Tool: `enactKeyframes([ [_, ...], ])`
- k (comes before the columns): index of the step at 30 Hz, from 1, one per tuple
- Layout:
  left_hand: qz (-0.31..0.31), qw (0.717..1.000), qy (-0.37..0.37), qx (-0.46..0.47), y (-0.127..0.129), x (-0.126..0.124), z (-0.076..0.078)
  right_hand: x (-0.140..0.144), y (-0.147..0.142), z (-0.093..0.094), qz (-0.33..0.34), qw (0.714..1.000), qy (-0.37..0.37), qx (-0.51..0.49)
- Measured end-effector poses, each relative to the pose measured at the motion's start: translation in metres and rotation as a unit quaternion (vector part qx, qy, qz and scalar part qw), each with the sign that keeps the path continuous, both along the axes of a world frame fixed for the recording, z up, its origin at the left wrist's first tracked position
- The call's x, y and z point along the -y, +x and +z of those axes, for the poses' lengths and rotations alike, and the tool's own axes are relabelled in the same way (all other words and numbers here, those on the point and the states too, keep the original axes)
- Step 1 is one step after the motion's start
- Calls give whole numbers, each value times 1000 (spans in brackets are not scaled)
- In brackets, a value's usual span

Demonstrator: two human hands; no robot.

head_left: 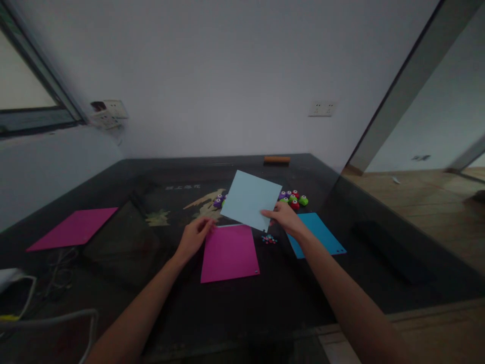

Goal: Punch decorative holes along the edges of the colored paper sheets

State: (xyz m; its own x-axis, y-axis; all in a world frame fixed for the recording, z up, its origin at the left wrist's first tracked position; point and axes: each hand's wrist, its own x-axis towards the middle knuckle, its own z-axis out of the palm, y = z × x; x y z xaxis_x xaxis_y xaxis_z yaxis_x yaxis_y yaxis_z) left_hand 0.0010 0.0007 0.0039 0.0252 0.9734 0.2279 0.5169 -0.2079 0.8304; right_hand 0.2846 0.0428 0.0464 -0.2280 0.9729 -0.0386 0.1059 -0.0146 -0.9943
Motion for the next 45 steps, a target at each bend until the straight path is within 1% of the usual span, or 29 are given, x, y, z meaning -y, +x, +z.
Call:
enactKeyframes([
  [4,22,999,13,-21,-3,-6,-7,10,10,-1,-23,1000,7,-13],
  [7,38,998,19,-44,-5,-18,-9,13,24,-2,-52,998,13,-16],
  [11,75,994,31,-76,-3,-47,-8,13,40,-5,-71,997,4,-23],
  [14,94,990,48,-96,-1,-73,-8,12,46,-10,-85,995,-6,-45],
  [17,90,988,61,-109,3,-93,-10,12,48,-13,-92,994,-8,-66],
  [20,75,988,70,-119,5,-103,-13,12,49,-15,-86,993,-6,-76],
  [23,66,986,76,-132,5,-106,-16,12,50,-15,-89,993,-7,-79],
  [29,74,981,68,-167,3,-105,-18,13,48,-15,-107,989,-54,-89],
  [32,78,978,58,-183,0,-106,-19,14,47,-14,-111,988,-54,-94],
  [36,64,976,50,-200,-3,-105,-18,15,45,-13,-119,985,-64,-106],
  [40,61,976,45,-206,-2,-102,-14,16,44,-13,-123,984,-68,-112],
  [43,83,976,35,-200,-2,-98,-8,17,44,-12,-130,983,-69,-110],
  [45,103,976,29,-190,-3,-94,0,18,44,-11,-137,982,-71,-111],
])
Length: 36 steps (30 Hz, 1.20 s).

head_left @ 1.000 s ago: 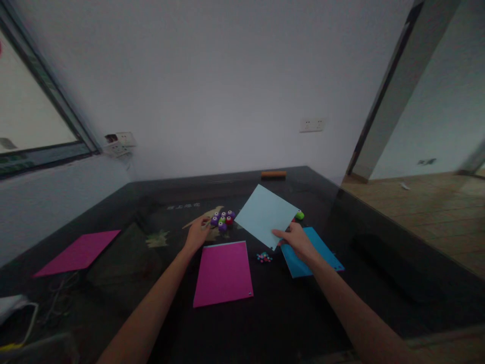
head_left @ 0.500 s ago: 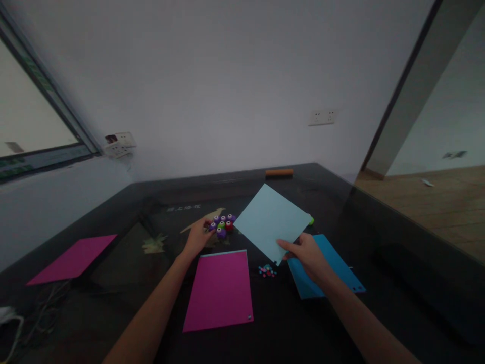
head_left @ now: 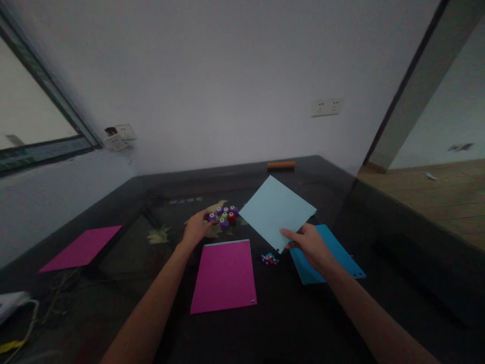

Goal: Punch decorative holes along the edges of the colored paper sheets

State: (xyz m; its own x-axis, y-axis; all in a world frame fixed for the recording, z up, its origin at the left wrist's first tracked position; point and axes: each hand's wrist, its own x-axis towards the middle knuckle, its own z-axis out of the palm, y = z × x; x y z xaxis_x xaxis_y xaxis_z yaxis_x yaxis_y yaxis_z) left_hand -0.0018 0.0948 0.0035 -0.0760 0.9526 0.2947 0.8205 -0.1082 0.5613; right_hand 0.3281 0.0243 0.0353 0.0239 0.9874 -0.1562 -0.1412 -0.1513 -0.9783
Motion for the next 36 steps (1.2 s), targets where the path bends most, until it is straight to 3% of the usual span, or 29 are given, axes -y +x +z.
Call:
enactKeyframes([
  [4,12,999,5,49,7,7,23,1,1,3,-13,1000,-5,-15],
  [7,-36,992,-8,119,26,13,41,1,2,4,-12,999,5,-31],
  [10,-100,975,-45,195,55,27,49,-1,3,1,-11,999,16,-43],
  [13,-145,950,-96,258,85,48,42,-4,4,-4,-13,998,35,-52],
  [16,-169,854,-212,445,108,72,26,-6,5,-8,-15,997,52,-56],
  [19,-156,803,-249,519,119,89,17,-7,4,-11,-19,997,50,-59],
  [24,-127,764,-250,581,126,101,23,-6,2,-13,-7,997,38,-63],
  [31,-157,702,-275,638,133,108,29,-2,-1,-12,18,998,31,-48],
  [36,-169,699,-271,640,133,111,31,-1,-3,-12,22,999,22,-41],
])
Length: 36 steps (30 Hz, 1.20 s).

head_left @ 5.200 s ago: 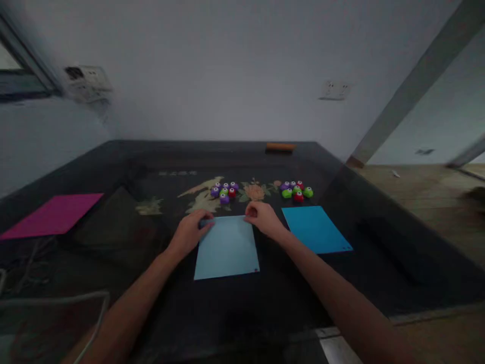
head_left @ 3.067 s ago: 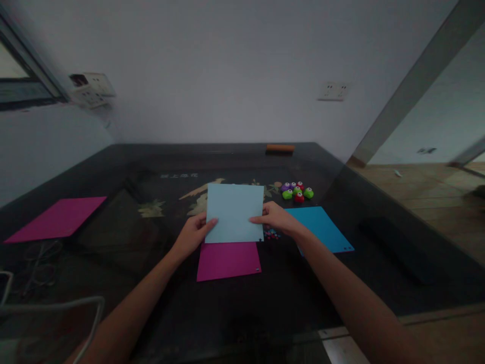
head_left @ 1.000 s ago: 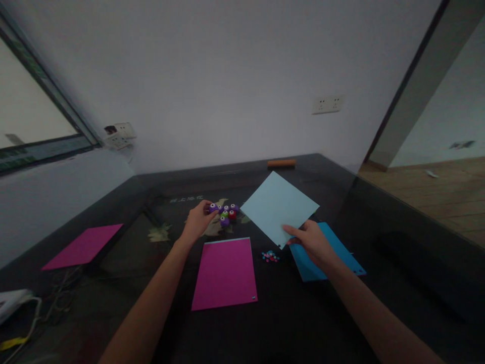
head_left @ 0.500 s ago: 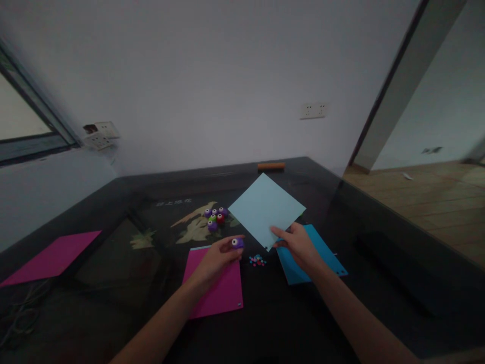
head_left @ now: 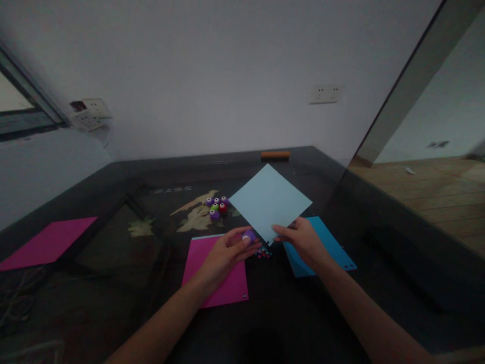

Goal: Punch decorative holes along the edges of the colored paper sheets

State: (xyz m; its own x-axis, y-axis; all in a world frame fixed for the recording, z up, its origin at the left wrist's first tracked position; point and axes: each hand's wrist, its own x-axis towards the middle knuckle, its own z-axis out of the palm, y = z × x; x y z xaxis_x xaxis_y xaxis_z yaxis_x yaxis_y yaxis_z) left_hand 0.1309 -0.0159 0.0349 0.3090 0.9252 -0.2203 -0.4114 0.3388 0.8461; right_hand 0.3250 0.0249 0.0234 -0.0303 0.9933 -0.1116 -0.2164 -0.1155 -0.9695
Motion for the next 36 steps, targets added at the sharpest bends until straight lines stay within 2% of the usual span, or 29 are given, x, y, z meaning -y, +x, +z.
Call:
enactKeyframes([
  [3,-3,1000,10,-22,0,1,1,1,-1,1,-4,1000,3,4],
  [9,4,992,14,-123,0,1,-1,5,-4,3,-22,998,33,53],
  [18,-8,987,43,-153,2,3,-2,14,-10,15,-40,995,49,82],
  [36,0,984,55,-168,4,4,6,12,-8,11,-27,994,51,91],
])
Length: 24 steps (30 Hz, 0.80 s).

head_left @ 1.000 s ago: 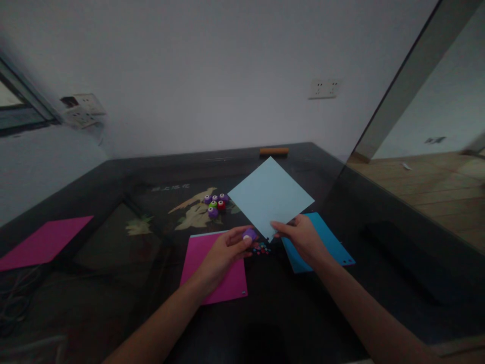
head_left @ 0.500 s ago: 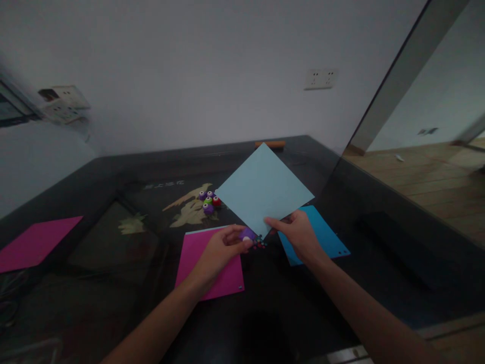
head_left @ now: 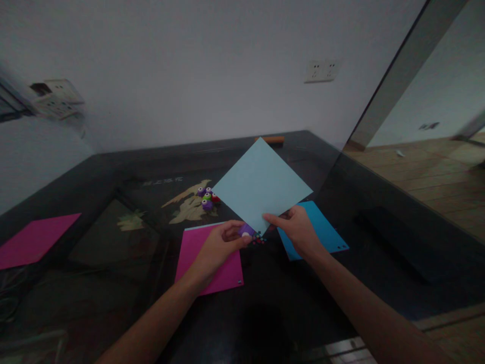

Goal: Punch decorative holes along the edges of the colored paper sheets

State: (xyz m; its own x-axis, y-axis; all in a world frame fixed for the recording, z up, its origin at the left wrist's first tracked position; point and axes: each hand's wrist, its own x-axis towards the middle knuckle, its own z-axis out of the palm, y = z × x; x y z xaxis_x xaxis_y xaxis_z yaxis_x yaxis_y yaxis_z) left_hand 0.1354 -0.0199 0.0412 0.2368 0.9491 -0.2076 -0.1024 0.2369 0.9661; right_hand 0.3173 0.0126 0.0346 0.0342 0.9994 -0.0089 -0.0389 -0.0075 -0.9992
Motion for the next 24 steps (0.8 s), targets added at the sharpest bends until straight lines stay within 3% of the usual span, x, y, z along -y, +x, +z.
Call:
enactKeyframes([
  [14,-12,1000,6,-26,1,0,-5,6,-5,-4,41,995,35,86],
  [24,-23,1000,-2,-20,2,0,-10,7,-7,-6,55,997,16,43],
])
